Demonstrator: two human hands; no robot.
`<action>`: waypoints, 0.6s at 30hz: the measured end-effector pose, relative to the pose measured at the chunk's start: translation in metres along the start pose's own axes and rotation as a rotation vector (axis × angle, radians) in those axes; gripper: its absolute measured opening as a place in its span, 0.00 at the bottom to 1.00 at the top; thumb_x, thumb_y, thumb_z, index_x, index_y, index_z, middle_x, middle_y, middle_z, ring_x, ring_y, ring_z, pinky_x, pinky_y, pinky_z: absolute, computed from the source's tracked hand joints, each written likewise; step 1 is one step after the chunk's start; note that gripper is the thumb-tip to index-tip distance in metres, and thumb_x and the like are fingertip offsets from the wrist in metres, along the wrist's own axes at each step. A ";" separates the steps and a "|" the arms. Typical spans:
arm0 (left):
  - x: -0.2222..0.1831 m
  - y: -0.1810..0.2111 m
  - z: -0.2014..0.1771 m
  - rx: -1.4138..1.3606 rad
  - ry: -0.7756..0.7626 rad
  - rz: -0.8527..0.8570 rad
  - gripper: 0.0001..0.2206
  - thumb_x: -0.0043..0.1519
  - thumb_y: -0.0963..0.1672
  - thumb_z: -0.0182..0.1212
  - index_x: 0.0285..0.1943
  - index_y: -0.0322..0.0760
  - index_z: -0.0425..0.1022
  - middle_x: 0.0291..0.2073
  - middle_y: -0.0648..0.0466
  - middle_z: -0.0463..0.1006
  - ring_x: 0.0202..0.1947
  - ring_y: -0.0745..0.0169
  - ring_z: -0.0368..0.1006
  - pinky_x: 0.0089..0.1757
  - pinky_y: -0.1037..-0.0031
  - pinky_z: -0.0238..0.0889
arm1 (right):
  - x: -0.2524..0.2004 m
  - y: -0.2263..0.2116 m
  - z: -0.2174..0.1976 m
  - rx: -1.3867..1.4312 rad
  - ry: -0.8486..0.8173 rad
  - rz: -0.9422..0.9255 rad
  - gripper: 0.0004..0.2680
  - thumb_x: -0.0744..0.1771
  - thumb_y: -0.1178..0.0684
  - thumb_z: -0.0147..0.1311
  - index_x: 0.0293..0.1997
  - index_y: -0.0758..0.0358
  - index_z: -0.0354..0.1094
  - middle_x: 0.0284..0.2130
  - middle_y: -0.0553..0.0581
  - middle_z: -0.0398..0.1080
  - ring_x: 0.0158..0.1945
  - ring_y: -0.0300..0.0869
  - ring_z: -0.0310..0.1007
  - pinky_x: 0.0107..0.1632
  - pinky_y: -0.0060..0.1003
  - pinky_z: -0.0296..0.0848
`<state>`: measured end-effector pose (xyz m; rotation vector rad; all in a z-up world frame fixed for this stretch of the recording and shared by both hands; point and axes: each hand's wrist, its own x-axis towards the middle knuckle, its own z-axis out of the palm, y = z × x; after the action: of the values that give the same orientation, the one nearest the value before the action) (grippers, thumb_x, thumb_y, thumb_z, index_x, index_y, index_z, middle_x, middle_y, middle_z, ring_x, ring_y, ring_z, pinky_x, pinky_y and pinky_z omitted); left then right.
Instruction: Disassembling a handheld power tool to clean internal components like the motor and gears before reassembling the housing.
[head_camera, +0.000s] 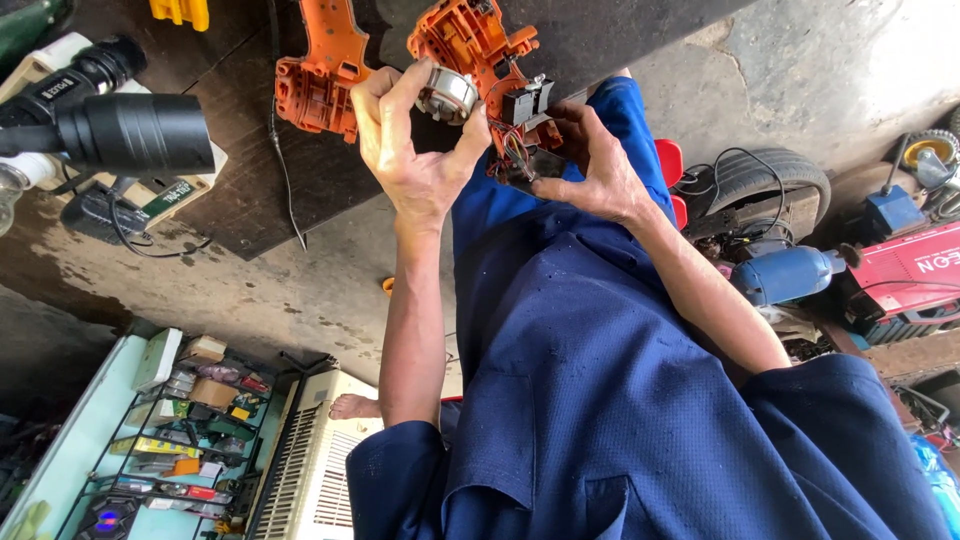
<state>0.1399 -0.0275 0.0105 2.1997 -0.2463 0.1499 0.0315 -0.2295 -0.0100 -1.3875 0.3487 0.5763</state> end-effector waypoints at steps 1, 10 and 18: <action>0.001 0.002 0.001 0.000 -0.002 0.000 0.22 0.58 0.50 0.73 0.58 0.42 0.71 0.44 0.48 0.65 0.42 0.55 0.71 0.37 0.66 0.77 | 0.001 0.001 0.000 0.001 0.001 0.001 0.31 0.63 0.51 0.66 0.69 0.71 0.46 0.62 0.73 0.63 0.65 0.57 0.69 0.68 0.46 0.69; 0.010 0.011 -0.003 -0.152 -0.083 0.039 0.11 0.62 0.36 0.66 0.51 0.36 0.77 0.47 0.47 0.62 0.46 0.55 0.73 0.41 0.71 0.81 | 0.002 0.002 -0.001 0.014 0.015 0.026 0.31 0.62 0.53 0.68 0.68 0.71 0.48 0.58 0.69 0.66 0.62 0.53 0.71 0.66 0.43 0.71; -0.019 -0.013 -0.005 -0.854 -0.118 -0.276 0.21 0.64 0.31 0.65 0.65 0.38 0.73 0.63 0.46 0.70 0.67 0.52 0.67 0.61 0.59 0.77 | 0.002 0.004 -0.005 -0.163 0.014 -0.039 0.32 0.64 0.43 0.66 0.67 0.72 0.49 0.58 0.69 0.66 0.61 0.54 0.72 0.64 0.45 0.74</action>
<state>0.1248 -0.0138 -0.0007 1.3699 -0.0466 -0.2096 0.0316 -0.2335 -0.0153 -1.5521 0.2898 0.5730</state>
